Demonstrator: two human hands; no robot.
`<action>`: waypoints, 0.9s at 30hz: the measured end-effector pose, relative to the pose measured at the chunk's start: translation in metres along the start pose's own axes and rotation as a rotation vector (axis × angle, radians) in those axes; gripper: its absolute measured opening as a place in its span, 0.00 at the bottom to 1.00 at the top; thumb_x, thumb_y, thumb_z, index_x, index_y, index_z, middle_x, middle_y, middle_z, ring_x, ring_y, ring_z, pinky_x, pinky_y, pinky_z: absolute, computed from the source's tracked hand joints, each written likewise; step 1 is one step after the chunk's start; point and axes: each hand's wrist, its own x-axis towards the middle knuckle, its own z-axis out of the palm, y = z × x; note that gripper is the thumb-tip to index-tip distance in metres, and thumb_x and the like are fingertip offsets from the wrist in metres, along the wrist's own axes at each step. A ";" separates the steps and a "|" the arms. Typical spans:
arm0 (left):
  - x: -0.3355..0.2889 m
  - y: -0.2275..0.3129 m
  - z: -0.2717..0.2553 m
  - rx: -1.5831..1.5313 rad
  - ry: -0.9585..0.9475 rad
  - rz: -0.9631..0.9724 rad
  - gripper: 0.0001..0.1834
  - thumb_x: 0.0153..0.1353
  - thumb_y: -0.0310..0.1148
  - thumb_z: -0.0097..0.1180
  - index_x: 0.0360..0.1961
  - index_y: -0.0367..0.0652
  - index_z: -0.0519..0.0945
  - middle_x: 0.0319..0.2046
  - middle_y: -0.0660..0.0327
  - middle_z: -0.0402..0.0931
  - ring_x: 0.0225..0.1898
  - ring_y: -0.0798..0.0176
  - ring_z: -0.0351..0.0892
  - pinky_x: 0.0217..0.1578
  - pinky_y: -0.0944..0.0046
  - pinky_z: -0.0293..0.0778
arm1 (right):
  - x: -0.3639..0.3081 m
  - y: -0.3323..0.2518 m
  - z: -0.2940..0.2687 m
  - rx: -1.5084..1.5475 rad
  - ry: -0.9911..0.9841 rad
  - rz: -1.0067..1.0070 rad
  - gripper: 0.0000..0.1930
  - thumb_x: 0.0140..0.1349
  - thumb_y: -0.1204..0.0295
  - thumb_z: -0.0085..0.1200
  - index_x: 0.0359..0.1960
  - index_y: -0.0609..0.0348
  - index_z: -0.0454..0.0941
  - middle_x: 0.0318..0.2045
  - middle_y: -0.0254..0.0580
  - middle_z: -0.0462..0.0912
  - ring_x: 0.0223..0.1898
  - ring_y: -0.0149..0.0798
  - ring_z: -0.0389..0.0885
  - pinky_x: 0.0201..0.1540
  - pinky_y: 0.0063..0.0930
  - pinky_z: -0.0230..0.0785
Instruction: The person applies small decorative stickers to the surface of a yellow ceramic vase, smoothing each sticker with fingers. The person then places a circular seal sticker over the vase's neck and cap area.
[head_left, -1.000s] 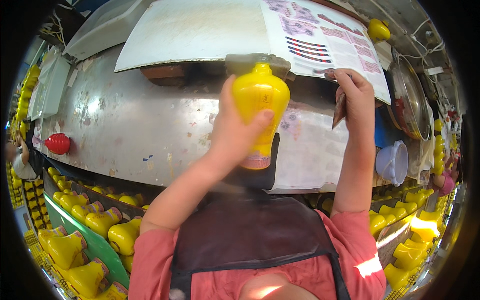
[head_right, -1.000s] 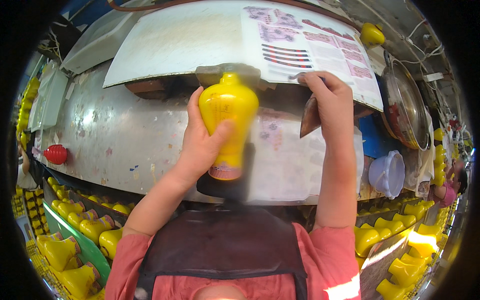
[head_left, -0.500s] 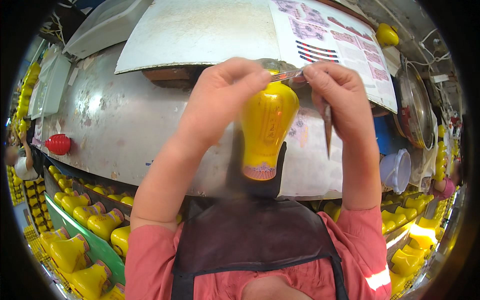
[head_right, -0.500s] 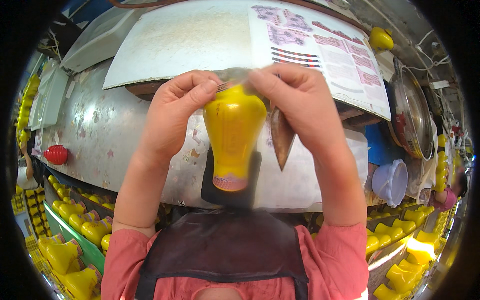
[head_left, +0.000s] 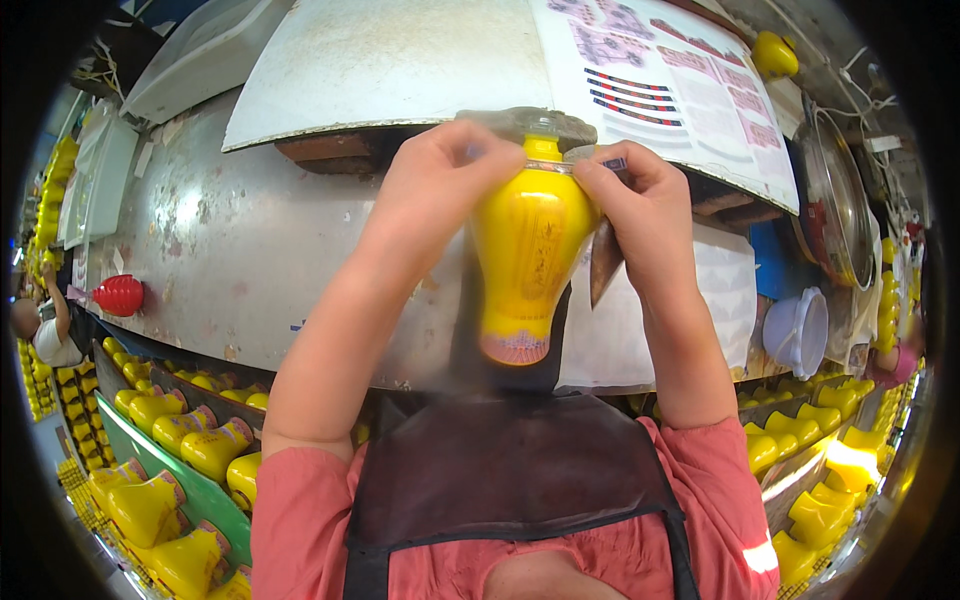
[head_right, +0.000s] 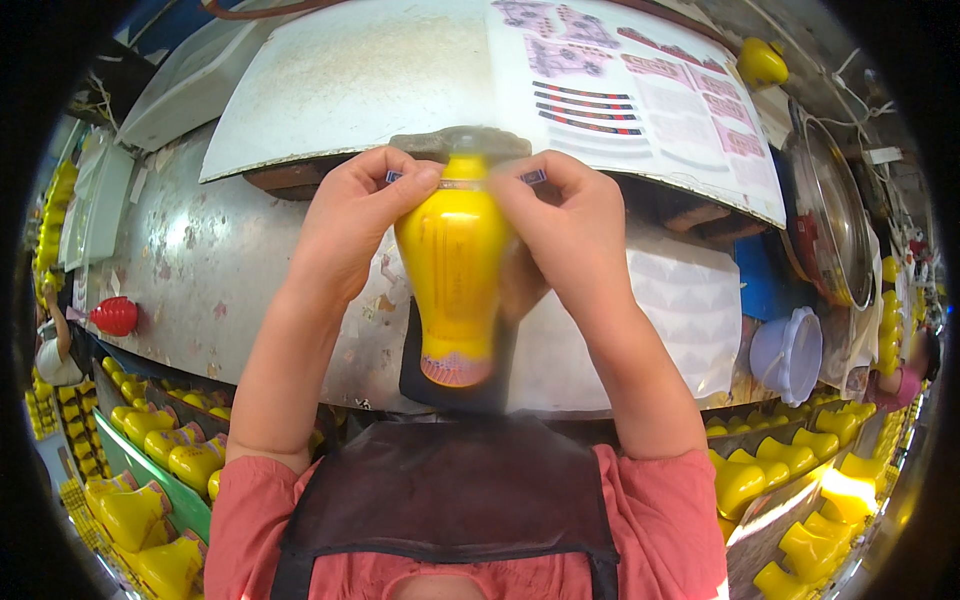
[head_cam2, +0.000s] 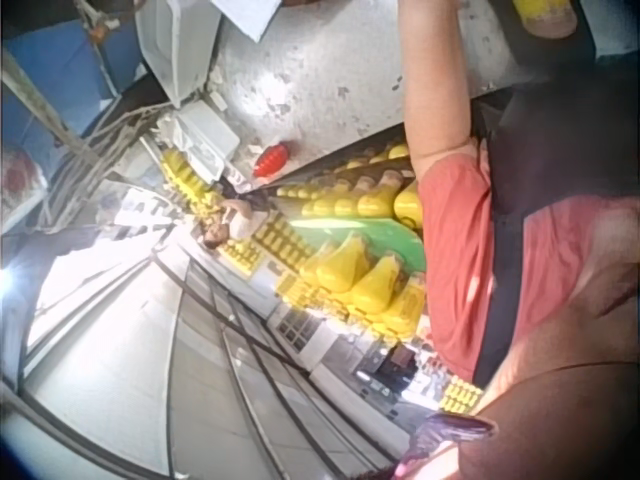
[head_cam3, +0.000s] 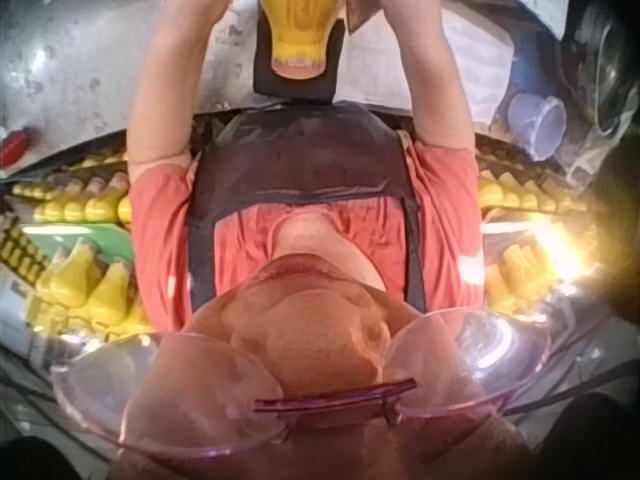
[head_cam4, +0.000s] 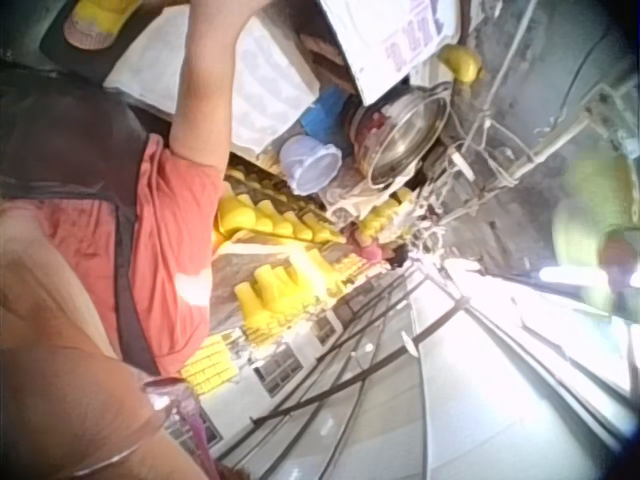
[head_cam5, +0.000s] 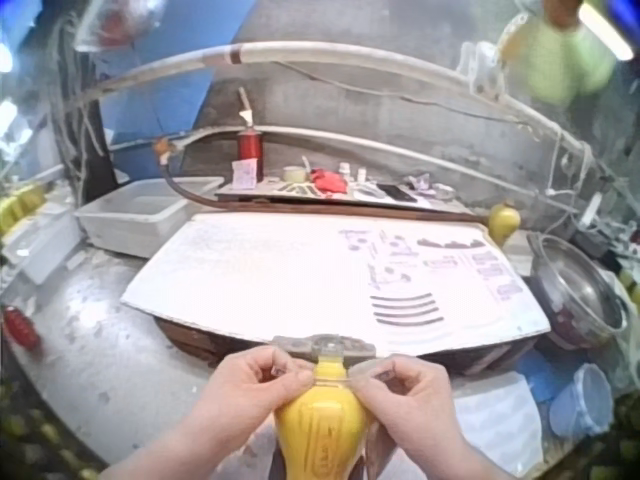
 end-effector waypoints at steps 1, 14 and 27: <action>-0.004 0.003 0.000 -0.038 -0.032 0.033 0.08 0.64 0.31 0.68 0.36 0.39 0.83 0.39 0.61 0.84 0.39 0.73 0.78 0.45 0.71 0.73 | -0.007 -0.002 -0.002 0.021 0.003 0.013 0.08 0.66 0.70 0.62 0.36 0.63 0.82 0.26 0.32 0.83 0.18 0.18 0.71 0.17 0.14 0.58; -0.032 0.021 -0.013 -0.109 -0.203 0.186 0.06 0.57 0.26 0.71 0.34 0.34 0.87 0.40 0.57 0.87 0.42 0.69 0.83 0.48 0.67 0.77 | -0.049 -0.011 -0.004 0.035 0.048 -0.175 0.06 0.59 0.72 0.66 0.32 0.62 0.83 0.17 0.23 0.74 0.20 0.14 0.66 0.23 0.15 0.53; -0.044 0.025 -0.008 -0.047 -0.198 0.246 0.06 0.56 0.27 0.71 0.31 0.35 0.87 0.39 0.58 0.87 0.41 0.69 0.82 0.46 0.67 0.77 | -0.046 -0.020 -0.015 0.017 -0.070 -0.117 0.09 0.60 0.69 0.65 0.34 0.63 0.85 0.20 0.26 0.80 0.22 0.15 0.71 0.24 0.14 0.60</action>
